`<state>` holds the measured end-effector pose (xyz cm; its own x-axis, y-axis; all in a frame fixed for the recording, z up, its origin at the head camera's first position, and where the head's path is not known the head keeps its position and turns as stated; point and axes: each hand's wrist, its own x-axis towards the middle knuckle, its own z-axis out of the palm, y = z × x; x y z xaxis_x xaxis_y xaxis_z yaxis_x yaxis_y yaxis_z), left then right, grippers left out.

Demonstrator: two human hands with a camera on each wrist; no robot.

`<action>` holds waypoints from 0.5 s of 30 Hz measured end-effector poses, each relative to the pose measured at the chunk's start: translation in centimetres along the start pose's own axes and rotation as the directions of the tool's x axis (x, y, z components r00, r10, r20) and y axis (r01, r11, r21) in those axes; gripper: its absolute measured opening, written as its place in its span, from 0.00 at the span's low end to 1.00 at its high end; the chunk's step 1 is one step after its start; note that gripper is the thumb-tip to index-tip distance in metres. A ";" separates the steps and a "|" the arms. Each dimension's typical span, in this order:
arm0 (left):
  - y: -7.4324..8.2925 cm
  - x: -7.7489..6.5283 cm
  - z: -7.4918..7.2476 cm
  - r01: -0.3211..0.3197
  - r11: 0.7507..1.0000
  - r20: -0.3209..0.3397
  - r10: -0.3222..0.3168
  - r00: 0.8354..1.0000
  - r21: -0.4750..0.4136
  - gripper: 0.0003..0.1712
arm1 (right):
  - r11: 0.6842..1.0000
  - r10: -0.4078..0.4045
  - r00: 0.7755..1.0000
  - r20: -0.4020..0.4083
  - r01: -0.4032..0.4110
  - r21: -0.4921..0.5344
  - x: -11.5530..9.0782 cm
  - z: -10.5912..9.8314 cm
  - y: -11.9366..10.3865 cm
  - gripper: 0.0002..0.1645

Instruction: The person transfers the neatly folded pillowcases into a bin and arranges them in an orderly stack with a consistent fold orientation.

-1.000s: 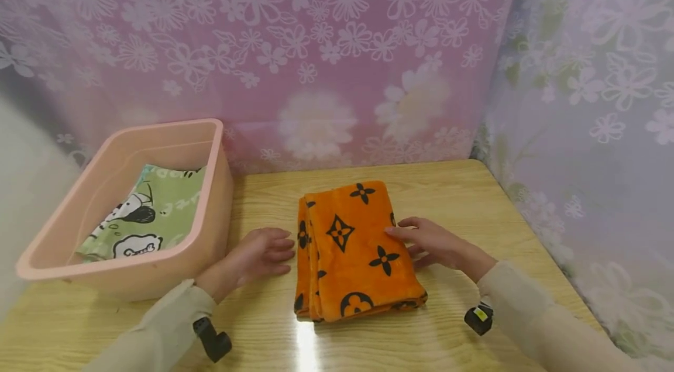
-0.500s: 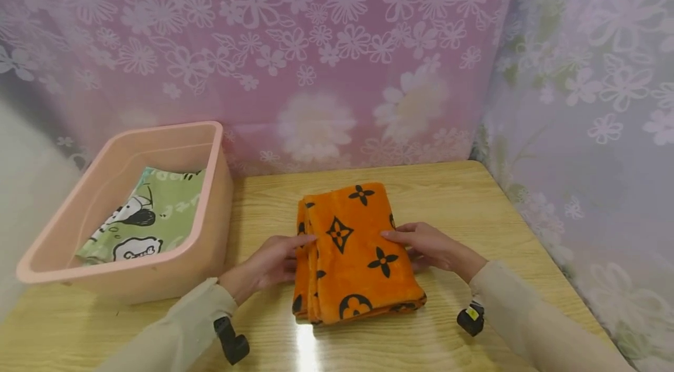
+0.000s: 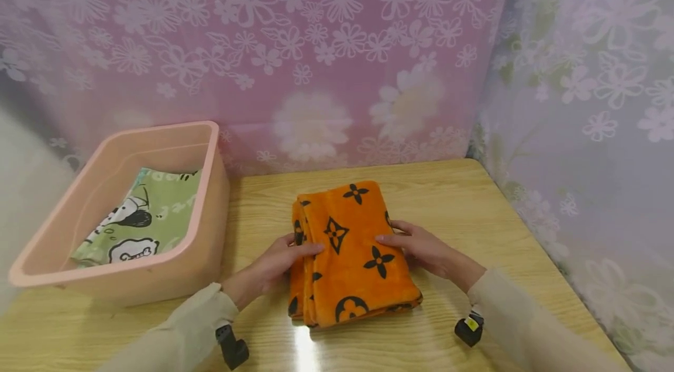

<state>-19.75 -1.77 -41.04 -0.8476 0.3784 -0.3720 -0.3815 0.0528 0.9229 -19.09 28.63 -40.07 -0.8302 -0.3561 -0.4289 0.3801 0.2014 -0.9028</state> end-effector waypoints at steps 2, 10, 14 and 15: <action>-0.1 -0.1 0.1 -0.022 1.000 -0.003 0.022 1.000 0.015 0.37 | 1.000 -0.020 1.000 -0.004 0.020 -0.003 -0.1 0.3 0.1 0.45; 0.8 -1.3 -0.2 -0.130 0.990 -0.007 0.130 0.991 0.056 0.34 | 0.994 -0.043 0.999 0.003 0.042 0.104 -0.5 1.7 -0.7 0.44; 2.4 -2.5 -0.5 -0.149 0.986 -0.048 0.153 0.987 0.075 0.39 | 0.989 -0.085 0.996 0.019 0.082 0.127 -1.1 2.4 -2.1 0.43; 2.9 -2.8 -0.6 -0.155 0.985 -0.059 0.159 0.985 0.077 0.40 | 0.987 -0.095 0.995 0.017 0.092 0.131 -1.4 2.6 -2.6 0.43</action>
<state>-18.70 -3.21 -37.39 -0.9179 0.3266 -0.2255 -0.2163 0.0647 0.9742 -17.87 26.21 -37.21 -0.8557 -0.3886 -0.3418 0.3524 0.0461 -0.9347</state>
